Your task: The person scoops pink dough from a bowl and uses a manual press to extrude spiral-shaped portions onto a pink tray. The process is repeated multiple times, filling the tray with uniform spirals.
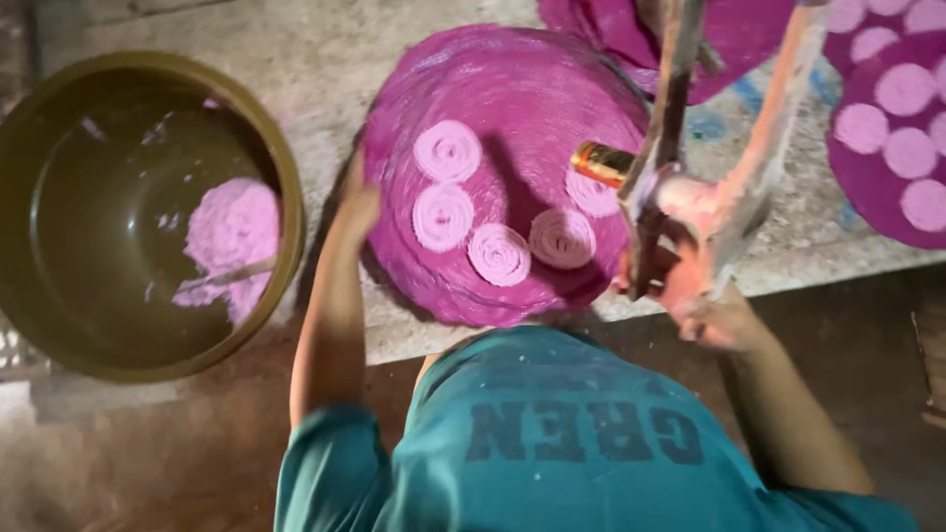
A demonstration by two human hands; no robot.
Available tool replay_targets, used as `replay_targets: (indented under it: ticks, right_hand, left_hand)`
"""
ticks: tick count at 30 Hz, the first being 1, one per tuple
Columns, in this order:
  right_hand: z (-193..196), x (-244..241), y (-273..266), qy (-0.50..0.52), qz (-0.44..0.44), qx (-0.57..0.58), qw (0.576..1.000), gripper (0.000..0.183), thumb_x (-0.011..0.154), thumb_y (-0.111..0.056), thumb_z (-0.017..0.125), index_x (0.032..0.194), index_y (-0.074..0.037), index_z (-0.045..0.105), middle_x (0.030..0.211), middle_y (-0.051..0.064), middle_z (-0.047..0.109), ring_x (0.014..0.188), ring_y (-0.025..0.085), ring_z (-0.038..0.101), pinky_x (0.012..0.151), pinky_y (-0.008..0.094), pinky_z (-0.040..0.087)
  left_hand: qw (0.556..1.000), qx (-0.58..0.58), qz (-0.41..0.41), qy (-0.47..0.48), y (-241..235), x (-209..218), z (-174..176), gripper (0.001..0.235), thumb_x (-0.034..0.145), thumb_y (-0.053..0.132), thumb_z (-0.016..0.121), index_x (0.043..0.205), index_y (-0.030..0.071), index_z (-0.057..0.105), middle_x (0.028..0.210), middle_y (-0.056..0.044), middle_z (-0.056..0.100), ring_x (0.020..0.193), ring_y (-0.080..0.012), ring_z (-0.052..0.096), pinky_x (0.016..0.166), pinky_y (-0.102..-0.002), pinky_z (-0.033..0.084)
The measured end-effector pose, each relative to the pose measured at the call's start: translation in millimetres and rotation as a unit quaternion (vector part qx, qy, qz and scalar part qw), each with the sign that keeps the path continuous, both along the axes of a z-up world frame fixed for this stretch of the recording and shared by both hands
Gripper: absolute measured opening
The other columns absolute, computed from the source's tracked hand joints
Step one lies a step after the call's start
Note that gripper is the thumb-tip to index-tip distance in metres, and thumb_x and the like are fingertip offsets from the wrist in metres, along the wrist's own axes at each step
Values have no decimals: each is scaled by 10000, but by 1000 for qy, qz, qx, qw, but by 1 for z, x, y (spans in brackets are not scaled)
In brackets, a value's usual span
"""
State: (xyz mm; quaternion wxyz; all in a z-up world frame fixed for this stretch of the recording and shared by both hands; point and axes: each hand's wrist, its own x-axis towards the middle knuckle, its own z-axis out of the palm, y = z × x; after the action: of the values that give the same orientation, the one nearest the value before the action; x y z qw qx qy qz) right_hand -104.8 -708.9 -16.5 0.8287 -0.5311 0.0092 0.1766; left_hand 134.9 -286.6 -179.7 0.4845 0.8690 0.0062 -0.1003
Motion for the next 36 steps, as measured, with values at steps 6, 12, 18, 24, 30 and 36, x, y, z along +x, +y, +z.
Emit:
replay_targets:
  ticks: [6, 12, 18, 24, 30, 36]
  right_hand:
    - [2, 26, -7, 5, 85, -26, 996, 1131, 772, -694, 766, 1590, -84, 281, 1236, 153, 582, 1076, 282, 603, 930, 436, 480]
    - [13, 50, 7, 89, 229, 20, 969, 1078, 914, -853, 491, 1476, 66, 449, 1157, 223, 621, 1005, 305, 614, 897, 456, 489]
    - [39, 86, -4, 174, 292, -123, 932, 1007, 836, -798, 413, 1510, -50, 382, 1203, 180, 647, 1035, 275, 654, 915, 455, 536]
    - [16, 124, -37, 140, 289, -306, 896, 843, 985, -695, 289, 1415, -33, 586, 1004, 131, 677, 825, 238, 570, 744, 449, 490]
    - [-8, 126, -12, 62, 260, -405, 874, 757, 1057, -680, 255, 991, -35, 647, 674, -15, 482, 597, 89, 419, 565, 301, 407]
    - [9, 137, -6, 133, 240, -505, 818, 707, 1001, -669, 294, 866, -49, 605, 569, -2, 399, 510, 131, 370, 450, 337, 301]
  left_hand:
    - [963, 209, -57, -160, -47, 60, 47, 575, 1006, 130, 537, 1560, 80, 390, 1589, -166, 484, 1450, -295, 504, 1244, -393, 391]
    - [595, -739, -272, 157, -133, -15, 123, 863, 1042, 675, 538, 1597, 32, 384, 1564, -178, 505, 1470, -323, 458, 1276, -451, 369]
    - [539, -783, -306, 50, -151, -14, 150, 619, 955, 431, 582, 1463, 85, 508, 1211, -42, 603, 1220, -210, 554, 1118, -363, 406]
    - [517, -829, -194, 88, -171, 27, 107, 323, 793, 316, 647, 1038, 166, 500, 1039, 21, 543, 1194, -192, 549, 1134, -376, 401]
    - [431, -873, -212, 84, -168, 41, 69, 296, 939, 413, 642, 1034, 190, 472, 1007, 26, 514, 1051, -170, 528, 1083, -368, 409]
    - [408, -888, -207, 49, -170, 43, 77, 311, 973, 460, 602, 1031, 179, 483, 1008, 10, 504, 1032, -174, 527, 1039, -352, 433]
